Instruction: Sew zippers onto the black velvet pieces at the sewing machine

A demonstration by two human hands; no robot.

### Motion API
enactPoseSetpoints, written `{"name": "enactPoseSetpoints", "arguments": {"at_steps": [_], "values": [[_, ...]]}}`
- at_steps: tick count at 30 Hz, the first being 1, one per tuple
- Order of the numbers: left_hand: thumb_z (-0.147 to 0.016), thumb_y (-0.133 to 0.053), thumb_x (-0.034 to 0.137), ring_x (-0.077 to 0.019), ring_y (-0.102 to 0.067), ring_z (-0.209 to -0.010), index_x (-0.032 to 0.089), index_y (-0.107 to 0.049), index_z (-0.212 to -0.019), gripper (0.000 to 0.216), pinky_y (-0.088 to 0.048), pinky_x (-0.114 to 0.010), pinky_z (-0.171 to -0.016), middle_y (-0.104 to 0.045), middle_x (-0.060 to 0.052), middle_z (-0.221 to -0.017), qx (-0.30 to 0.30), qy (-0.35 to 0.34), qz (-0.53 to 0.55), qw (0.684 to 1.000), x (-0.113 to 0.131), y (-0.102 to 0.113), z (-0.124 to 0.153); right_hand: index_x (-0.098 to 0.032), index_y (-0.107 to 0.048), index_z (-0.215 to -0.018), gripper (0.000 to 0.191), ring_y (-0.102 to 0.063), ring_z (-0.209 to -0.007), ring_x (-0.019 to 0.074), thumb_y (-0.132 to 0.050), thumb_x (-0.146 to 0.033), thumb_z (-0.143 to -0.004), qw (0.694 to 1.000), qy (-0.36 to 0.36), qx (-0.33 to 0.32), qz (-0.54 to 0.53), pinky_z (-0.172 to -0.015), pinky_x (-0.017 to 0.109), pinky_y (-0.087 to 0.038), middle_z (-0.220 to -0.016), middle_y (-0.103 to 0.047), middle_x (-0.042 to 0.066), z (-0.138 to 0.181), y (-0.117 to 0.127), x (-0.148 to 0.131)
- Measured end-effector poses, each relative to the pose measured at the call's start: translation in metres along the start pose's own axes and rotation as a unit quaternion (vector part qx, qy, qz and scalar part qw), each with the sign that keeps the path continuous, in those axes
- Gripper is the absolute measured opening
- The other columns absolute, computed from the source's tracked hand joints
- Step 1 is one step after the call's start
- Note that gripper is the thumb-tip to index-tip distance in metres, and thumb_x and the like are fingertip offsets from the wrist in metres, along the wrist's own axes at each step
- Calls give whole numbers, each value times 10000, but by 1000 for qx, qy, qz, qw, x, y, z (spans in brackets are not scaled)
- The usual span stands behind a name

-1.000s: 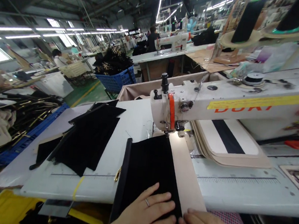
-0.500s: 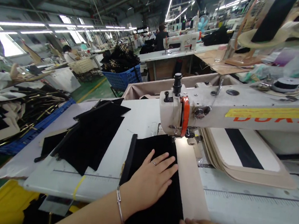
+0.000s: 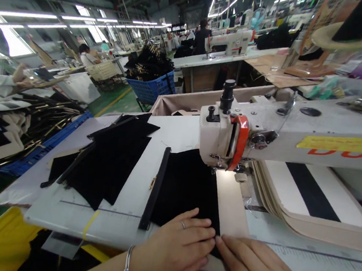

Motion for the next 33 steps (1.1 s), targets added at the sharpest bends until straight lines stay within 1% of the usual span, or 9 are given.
{"name": "enactPoseSetpoints", "arguments": {"at_steps": [4, 7, 10, 14, 16, 22, 26, 30, 33], "values": [[-959, -466, 169, -136, -464, -1285, 206, -564, -1209, 271, -234, -371, -1194, -639, 3, -1237, 11, -19, -8, 1000, -9, -7, 1, -187, -653, -1124, 305, -651, -943, 158, -482, -285, -891, 1000, -5, 19, 11, -789, 266, -554, -1090, -689, 33, -9, 5, 5], [-972, -443, 182, -147, -489, -1258, 197, -578, -1189, 256, -262, -371, -1182, -635, 1, -1245, 13, -28, -19, 999, -18, -7, -5, -165, -621, -1186, 358, -616, -1052, 152, -412, -183, -895, 999, 29, -9, 28, -836, 255, -540, -1206, -641, 43, -7, 4, 11], [-979, -429, 179, -157, -501, -1241, 173, -585, -1181, 255, -284, -364, -1170, -636, -12, -1242, 14, -38, -41, 998, -23, -4, -12, -162, -550, -1288, 434, -558, -1152, 164, -387, -137, -886, 999, 30, -37, 23, -886, 281, -522, -1312, -569, 50, 0, -4, 18], [-985, -404, 169, -172, -505, -1233, 144, -585, -1178, 266, -320, -381, -1148, -633, -41, -1239, -1, -53, -75, 996, -30, -1, -22, -185, -428, -1399, 511, -532, -1171, 200, -430, -176, -888, 996, -2, -94, 6, -904, 350, -509, -1356, -523, 73, 6, -18, 25], [-988, -390, 167, -178, -504, -1235, 136, -584, -1173, 270, -336, -386, -1137, -622, -57, -1252, -9, -51, -89, 995, -35, 0, -26, -199, -397, -1419, 530, -525, -1169, 216, -473, -223, -895, 994, -23, -106, 6, -906, 375, -501, -1354, -519, 76, 5, -22, 27], [-981, -390, 158, -179, -520, -1211, 125, -582, -1157, 262, -368, -370, -1112, -621, -74, -1234, -14, -54, -106, 993, -51, 2, -41, -214, -486, -1342, 420, -525, -1128, 215, -491, -257, -924, 994, -58, -84, -23, -931, 399, -467, -1268, -565, 72, -14, -23, 32], [-943, -450, 126, -173, -526, -1206, 116, -581, -1131, 230, -372, -359, -1113, -617, -87, -1224, -17, -52, -121, 991, -61, 2, -51, -194, -527, -1282, 369, -528, -1076, 209, -500, -283, -925, 994, -82, -64, -42, -925, 410, -466, -1204, -580, 67, -30, -22, 38], [-915, -492, 97, -159, -545, -1180, 132, -586, -1103, 213, -397, -334, -1095, -618, -63, -1216, -14, -42, -114, 992, -74, 2, -60, -185, -553, -1244, 340, -531, -1040, 198, -498, -285, -924, 992, -92, -74, -50, -920, 400, -470, -1157, -592, 53, -41, -25, 46], [-904, -509, 88, -158, -553, -1166, 143, -593, -1085, 208, -425, -328, -1068, -618, -64, -1206, -7, -30, -110, 993, -85, 2, -65, -168, -549, -1255, 356, -513, -1078, 206, -499, -277, -920, 991, -94, -81, -46, -957, 401, -451, -1173, -585, 60, -48, -28, 53]]}}
Point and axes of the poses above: each hand's wrist, its own z-axis away from the middle knuckle, its own y-axis out of the back of the hand, x = y × z, the point moved 2 cm from there along -z, towards the middle knuckle
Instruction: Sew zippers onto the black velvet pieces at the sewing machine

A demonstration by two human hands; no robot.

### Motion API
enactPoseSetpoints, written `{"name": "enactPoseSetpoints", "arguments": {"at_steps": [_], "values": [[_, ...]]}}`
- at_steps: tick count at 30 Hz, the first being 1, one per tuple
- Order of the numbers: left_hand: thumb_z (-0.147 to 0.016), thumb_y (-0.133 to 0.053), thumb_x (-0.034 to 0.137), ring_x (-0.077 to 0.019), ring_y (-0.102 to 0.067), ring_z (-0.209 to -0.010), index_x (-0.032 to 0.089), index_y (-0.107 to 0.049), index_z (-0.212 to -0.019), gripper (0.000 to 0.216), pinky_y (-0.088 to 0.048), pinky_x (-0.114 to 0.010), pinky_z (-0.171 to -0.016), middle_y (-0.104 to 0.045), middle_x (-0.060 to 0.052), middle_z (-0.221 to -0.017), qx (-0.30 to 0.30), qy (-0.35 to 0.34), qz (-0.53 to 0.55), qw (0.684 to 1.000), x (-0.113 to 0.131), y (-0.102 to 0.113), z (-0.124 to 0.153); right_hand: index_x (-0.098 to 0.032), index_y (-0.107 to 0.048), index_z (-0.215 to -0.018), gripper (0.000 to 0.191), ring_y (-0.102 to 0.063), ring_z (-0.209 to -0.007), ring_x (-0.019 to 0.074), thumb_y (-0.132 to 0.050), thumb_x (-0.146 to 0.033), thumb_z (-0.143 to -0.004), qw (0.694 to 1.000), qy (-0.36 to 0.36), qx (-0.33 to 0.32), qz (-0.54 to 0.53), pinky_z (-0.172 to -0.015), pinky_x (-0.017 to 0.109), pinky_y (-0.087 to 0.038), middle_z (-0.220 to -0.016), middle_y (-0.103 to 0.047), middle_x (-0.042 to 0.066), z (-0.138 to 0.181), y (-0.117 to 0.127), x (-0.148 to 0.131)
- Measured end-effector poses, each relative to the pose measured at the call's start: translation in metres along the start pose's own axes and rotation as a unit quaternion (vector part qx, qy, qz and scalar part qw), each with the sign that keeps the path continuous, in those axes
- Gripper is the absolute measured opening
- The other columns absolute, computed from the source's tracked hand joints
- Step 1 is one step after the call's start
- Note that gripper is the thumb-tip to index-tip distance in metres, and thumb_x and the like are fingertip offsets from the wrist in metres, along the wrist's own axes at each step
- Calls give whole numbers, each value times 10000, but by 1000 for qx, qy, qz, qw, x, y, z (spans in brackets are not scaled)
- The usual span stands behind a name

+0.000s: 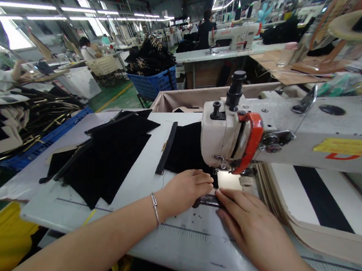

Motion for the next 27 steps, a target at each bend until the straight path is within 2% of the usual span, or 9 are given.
{"name": "enactPoseSetpoints", "arguments": {"at_steps": [6, 10, 17, 27], "values": [[-908, -526, 110, -163, -587, -1108, 141, -633, -1015, 155, -450, -297, -1025, -647, -55, -1158, 19, 18, 13, 1000, -18, -3, -12, -155, -560, -1261, 368, -526, -1053, 226, -466, -287, -929, 1000, 1, 5, 28, -945, 419, -459, -1200, -585, 75, -14, -4, 8], [-905, -519, 88, -167, -600, -1081, 149, -638, -1061, 206, -466, -299, -993, -670, -47, -1126, 38, 45, 7, 998, -25, -4, -18, -160, -511, -1321, 414, -524, -1074, 246, -439, -298, -938, 999, -7, -5, 43, -922, 420, -467, -1303, -530, 79, -18, -9, 12], [-902, -547, 116, -188, -614, -1042, 173, -653, -1055, 195, -482, -322, -948, -673, -44, -1115, 47, 75, 6, 996, -29, -9, -18, -166, -474, -1358, 445, -515, -1110, 266, -424, -306, -940, 998, -21, -8, 58, -899, 428, -474, -1387, -473, 67, -17, -15, 13], [-887, -539, 74, -187, -622, -1020, 185, -668, -1020, 216, -496, -326, -935, -687, -46, -1067, 54, 99, 16, 993, -26, -8, -18, -143, -471, -1356, 459, -524, -1105, 254, -469, -253, -911, 998, -26, 18, 51, -950, 441, -468, -1349, -505, 106, -17, -16, 9]]}}
Point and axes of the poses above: each hand's wrist, its own z-axis away from the middle knuckle, its own y-axis out of the back of the hand, x = y × z, the point moved 2 cm from there along -z, towards the middle knuckle
